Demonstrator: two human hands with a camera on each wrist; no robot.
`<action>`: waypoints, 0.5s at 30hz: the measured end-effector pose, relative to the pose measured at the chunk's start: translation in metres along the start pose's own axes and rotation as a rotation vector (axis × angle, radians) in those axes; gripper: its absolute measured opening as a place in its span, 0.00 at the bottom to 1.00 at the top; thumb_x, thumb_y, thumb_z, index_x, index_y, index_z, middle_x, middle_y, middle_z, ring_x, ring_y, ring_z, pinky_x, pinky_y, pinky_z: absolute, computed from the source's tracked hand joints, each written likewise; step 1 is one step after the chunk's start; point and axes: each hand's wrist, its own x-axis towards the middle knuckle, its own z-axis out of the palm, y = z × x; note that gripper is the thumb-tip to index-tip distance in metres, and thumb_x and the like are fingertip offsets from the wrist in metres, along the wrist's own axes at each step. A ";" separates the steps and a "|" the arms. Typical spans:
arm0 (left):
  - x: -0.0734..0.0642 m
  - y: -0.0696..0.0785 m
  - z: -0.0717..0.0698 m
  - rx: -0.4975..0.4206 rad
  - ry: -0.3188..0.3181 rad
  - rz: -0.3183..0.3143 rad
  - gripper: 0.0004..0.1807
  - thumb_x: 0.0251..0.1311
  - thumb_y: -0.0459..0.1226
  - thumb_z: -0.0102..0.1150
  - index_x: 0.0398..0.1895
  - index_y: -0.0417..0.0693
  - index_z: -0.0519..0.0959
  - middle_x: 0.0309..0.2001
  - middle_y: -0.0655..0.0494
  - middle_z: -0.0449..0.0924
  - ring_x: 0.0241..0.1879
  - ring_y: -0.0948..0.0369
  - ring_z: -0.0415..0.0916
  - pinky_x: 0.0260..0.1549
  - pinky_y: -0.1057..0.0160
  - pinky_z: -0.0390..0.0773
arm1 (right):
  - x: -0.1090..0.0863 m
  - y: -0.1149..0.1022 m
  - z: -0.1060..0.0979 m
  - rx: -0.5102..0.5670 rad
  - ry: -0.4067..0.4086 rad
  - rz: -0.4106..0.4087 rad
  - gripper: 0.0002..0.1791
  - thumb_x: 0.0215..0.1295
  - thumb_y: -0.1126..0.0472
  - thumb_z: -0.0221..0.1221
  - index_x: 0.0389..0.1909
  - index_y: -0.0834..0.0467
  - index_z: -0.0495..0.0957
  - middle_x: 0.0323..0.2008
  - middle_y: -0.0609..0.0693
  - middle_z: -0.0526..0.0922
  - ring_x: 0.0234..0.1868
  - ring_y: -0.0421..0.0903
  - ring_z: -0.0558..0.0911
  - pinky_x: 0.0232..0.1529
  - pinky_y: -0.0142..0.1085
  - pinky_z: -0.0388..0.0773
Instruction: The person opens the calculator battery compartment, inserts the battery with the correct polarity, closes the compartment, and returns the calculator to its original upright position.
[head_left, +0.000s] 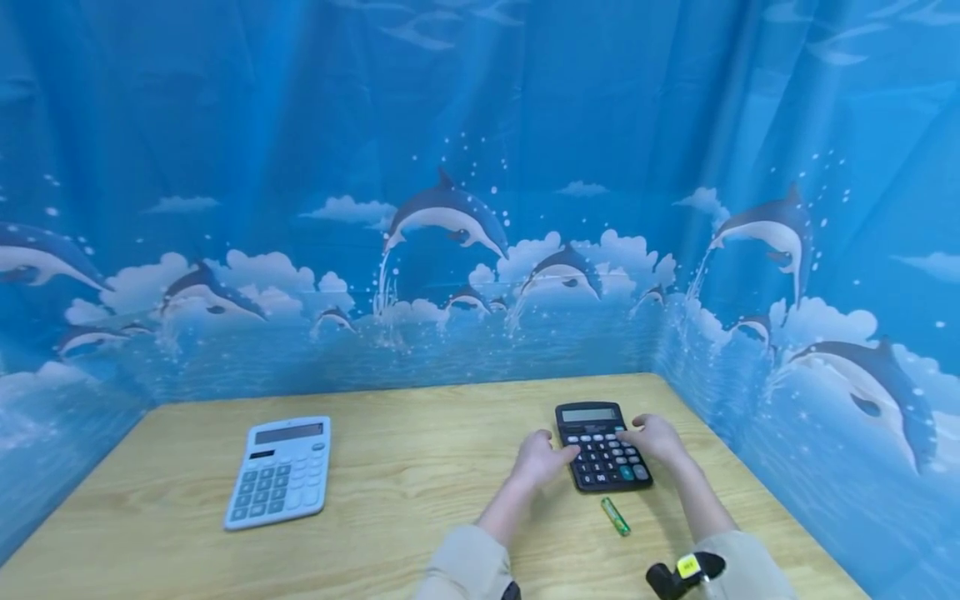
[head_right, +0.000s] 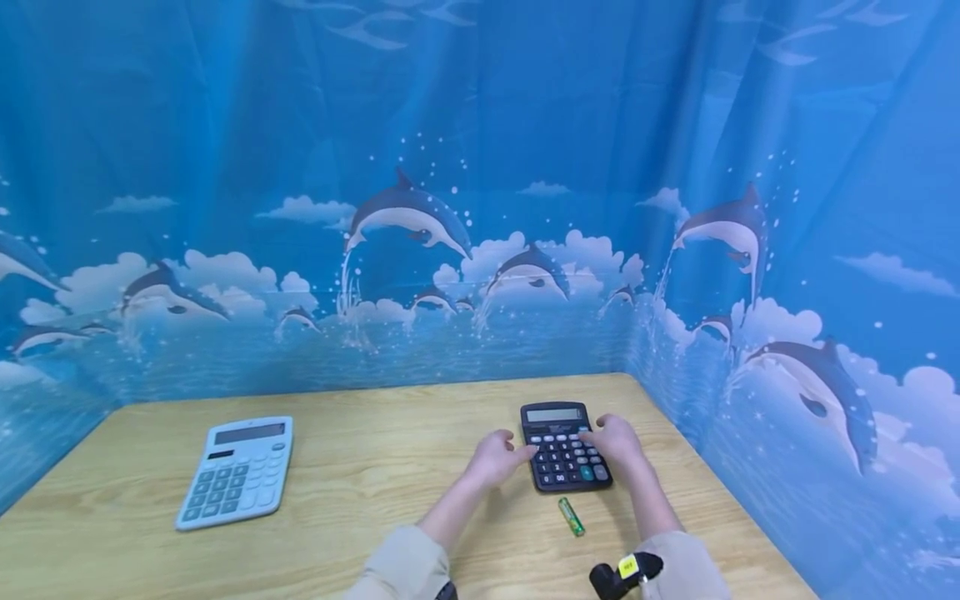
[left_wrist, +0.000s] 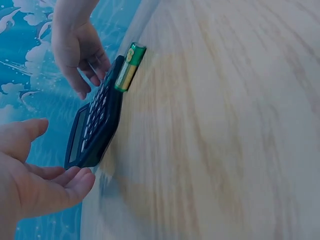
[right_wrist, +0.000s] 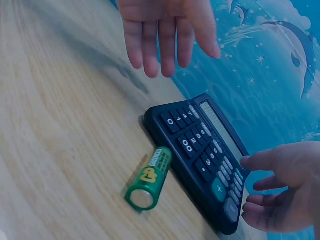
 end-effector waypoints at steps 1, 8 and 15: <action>0.000 0.000 0.003 -0.010 -0.008 -0.010 0.33 0.54 0.43 0.62 0.55 0.26 0.68 0.51 0.32 0.72 0.50 0.41 0.71 0.50 0.47 0.72 | 0.000 0.001 0.001 -0.008 0.000 0.002 0.31 0.58 0.57 0.58 0.49 0.81 0.66 0.45 0.75 0.73 0.48 0.67 0.73 0.49 0.53 0.71; 0.001 0.002 0.018 -0.068 -0.024 -0.088 0.29 0.57 0.41 0.59 0.54 0.26 0.69 0.51 0.33 0.72 0.52 0.42 0.70 0.52 0.47 0.70 | -0.001 0.004 0.006 -0.021 -0.002 0.050 0.28 0.56 0.58 0.59 0.46 0.81 0.69 0.41 0.72 0.75 0.44 0.63 0.75 0.48 0.52 0.72; 0.006 0.003 0.025 -0.050 -0.005 -0.098 0.17 0.55 0.32 0.57 0.45 0.28 0.74 0.38 0.42 0.78 0.38 0.53 0.76 0.42 0.56 0.77 | 0.004 0.003 0.011 0.009 -0.006 0.081 0.27 0.56 0.54 0.60 0.40 0.78 0.72 0.31 0.62 0.78 0.35 0.54 0.76 0.41 0.47 0.75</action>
